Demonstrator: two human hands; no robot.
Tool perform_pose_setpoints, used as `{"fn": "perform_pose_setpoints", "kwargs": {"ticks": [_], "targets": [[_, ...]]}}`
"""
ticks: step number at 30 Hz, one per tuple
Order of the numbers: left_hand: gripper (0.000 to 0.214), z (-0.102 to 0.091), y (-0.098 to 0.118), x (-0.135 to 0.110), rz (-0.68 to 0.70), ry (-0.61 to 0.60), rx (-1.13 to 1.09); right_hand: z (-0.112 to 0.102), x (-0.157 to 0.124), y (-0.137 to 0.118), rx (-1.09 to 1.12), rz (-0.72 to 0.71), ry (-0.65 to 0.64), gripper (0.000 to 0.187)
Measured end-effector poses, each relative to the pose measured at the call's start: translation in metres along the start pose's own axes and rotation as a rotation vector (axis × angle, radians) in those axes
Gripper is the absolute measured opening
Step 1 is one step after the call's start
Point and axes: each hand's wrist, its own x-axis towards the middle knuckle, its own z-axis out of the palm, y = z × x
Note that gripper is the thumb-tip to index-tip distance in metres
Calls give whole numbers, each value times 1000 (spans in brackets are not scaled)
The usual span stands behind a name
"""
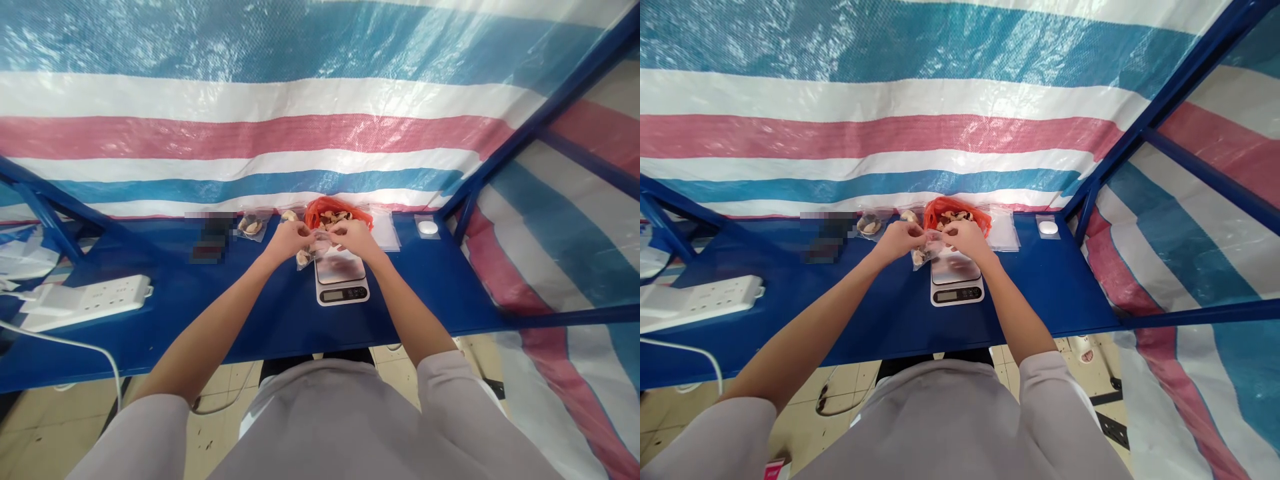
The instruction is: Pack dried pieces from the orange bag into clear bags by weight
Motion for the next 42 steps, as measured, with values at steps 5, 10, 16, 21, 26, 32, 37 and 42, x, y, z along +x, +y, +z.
{"fn": "perform_pose_setpoints", "kwargs": {"ticks": [5,10,16,21,26,32,37,42], "targets": [[22,-17,2,2,86,10,266,-8,6,-1,-196,-76,-16,14],[22,-29,2,1,93,-15,344,-10,12,-4,-246,-121,-24,16],[43,-40,-3,-3,179,-169,215,-13,10,-8,-205,-217,-17,15],[81,-44,-11,3,274,-301,23,-17,14,-6,-151,-262,-15,13],[74,-34,-24,13,284,-518,54,-20,17,-4,-1,-244,-36,14],[49,-31,-34,15,253,-502,41,-25,24,10,138,-191,-16,21],[46,-41,-24,20,190,-409,85,-28,31,24,278,-115,106,28],[42,-50,-5,33,160,-289,177,-36,33,25,316,-140,270,33]]}}
